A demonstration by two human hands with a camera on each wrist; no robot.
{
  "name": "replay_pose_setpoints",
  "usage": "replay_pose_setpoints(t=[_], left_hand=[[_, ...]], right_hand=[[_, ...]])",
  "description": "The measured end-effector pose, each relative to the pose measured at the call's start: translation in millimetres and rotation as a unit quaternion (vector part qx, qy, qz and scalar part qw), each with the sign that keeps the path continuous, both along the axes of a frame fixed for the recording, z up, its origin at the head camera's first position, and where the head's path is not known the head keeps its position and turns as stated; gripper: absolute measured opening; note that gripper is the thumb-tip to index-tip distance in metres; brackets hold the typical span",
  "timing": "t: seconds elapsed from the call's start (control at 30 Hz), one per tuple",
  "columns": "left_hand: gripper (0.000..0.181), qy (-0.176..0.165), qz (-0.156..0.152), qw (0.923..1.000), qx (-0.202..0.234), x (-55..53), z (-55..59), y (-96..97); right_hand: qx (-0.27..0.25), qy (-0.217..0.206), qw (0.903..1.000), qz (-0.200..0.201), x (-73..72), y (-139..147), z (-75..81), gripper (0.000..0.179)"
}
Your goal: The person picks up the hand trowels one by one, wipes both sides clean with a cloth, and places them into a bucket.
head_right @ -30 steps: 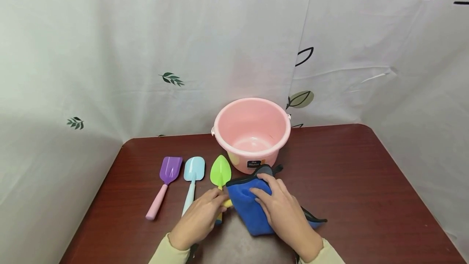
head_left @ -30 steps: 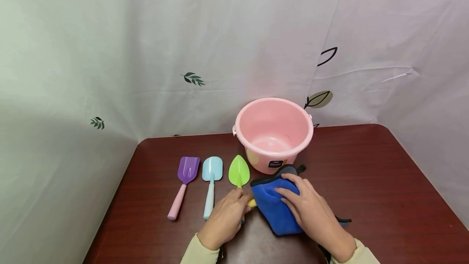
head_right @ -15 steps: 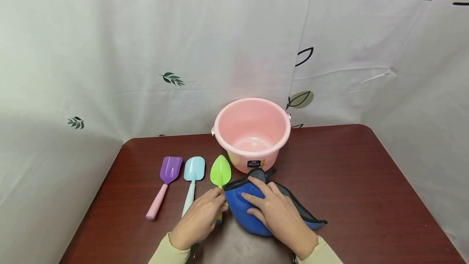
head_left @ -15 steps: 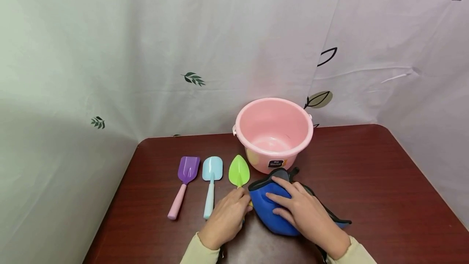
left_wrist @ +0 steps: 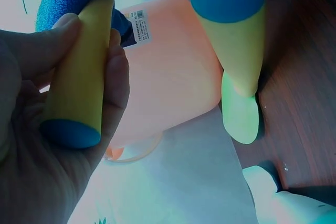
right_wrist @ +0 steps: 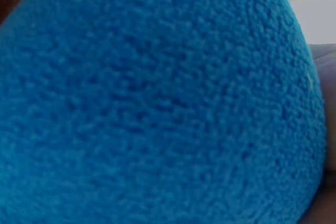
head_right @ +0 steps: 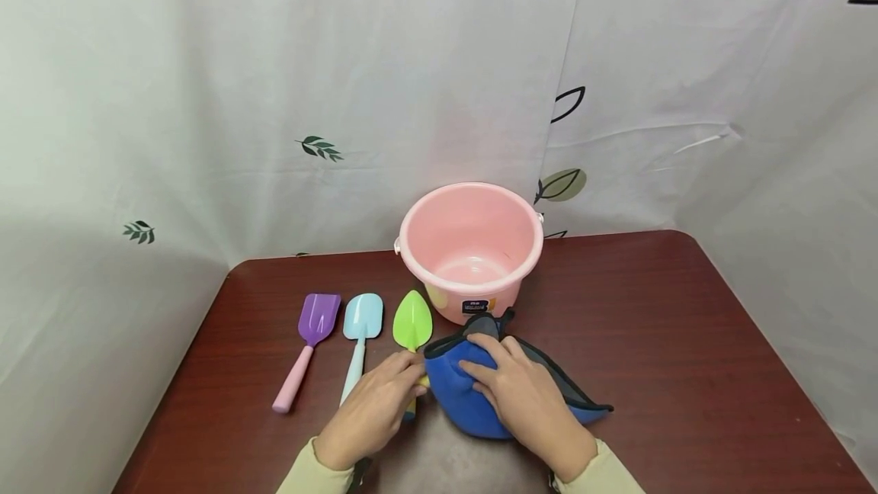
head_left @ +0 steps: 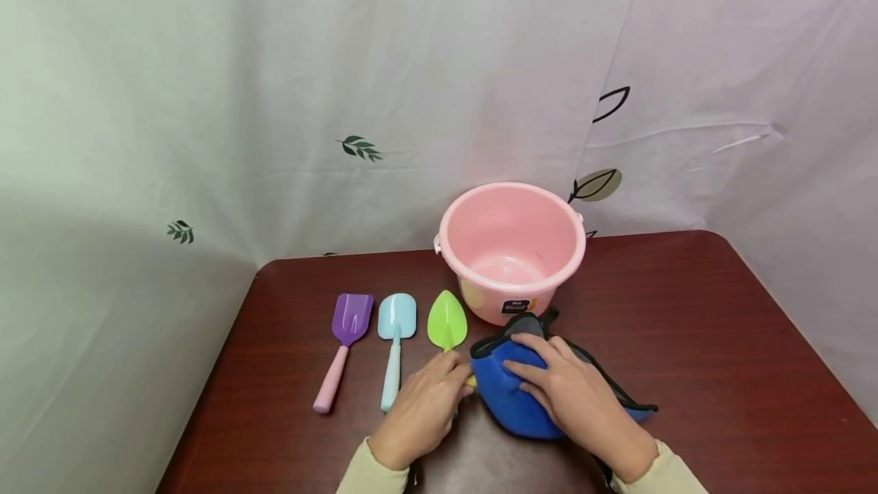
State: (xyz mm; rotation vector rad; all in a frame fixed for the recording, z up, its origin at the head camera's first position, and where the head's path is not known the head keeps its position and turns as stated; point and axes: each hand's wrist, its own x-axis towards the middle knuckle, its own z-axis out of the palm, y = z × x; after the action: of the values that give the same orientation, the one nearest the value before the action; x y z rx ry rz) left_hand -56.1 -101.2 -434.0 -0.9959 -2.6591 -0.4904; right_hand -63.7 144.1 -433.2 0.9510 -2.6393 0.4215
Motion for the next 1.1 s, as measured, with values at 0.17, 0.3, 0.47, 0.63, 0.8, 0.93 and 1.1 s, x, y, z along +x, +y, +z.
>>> replay_pose_setpoints(t=[0.17,0.3,0.47,0.63,0.8,0.93,1.1], left_hand=[[0.005,-0.003,-0.009,0.9999,0.005,-0.1,-1.1,1.5],[0.002,-0.008,-0.01,0.9999,0.006,0.4,-2.0,2.2],[0.01,-0.009,-0.012,0.9998,0.009,-0.5,-3.6,1.8],[0.013,-0.008,-0.013,0.9998,0.015,-0.4,-3.9,0.6],[0.012,-0.012,-0.008,0.9998,0.012,-0.2,-3.9,0.3],[0.016,-0.023,-0.007,0.9997,0.006,-0.3,-3.3,-0.7],[0.018,-0.028,-0.006,0.9996,0.005,-0.7,-3.2,-1.9]], right_hand=[[-0.001,-0.012,0.9998,-0.013,0.4,2.8,0.6,0.029],[-0.002,-0.017,0.9995,-0.025,1.0,2.8,1.7,0.028],[0.003,-0.01,0.9991,-0.041,1.7,1.4,3.6,0.026],[0.006,-0.012,0.9986,-0.051,1.9,0.0,4.1,0.025],[0.011,-0.017,0.998,-0.06,1.0,0.7,4.0,0.024],[0.009,-0.014,0.9978,-0.064,0.3,2.3,3.9,0.023],[0.005,-0.012,0.9975,-0.07,-0.2,4.5,3.7,0.023]])
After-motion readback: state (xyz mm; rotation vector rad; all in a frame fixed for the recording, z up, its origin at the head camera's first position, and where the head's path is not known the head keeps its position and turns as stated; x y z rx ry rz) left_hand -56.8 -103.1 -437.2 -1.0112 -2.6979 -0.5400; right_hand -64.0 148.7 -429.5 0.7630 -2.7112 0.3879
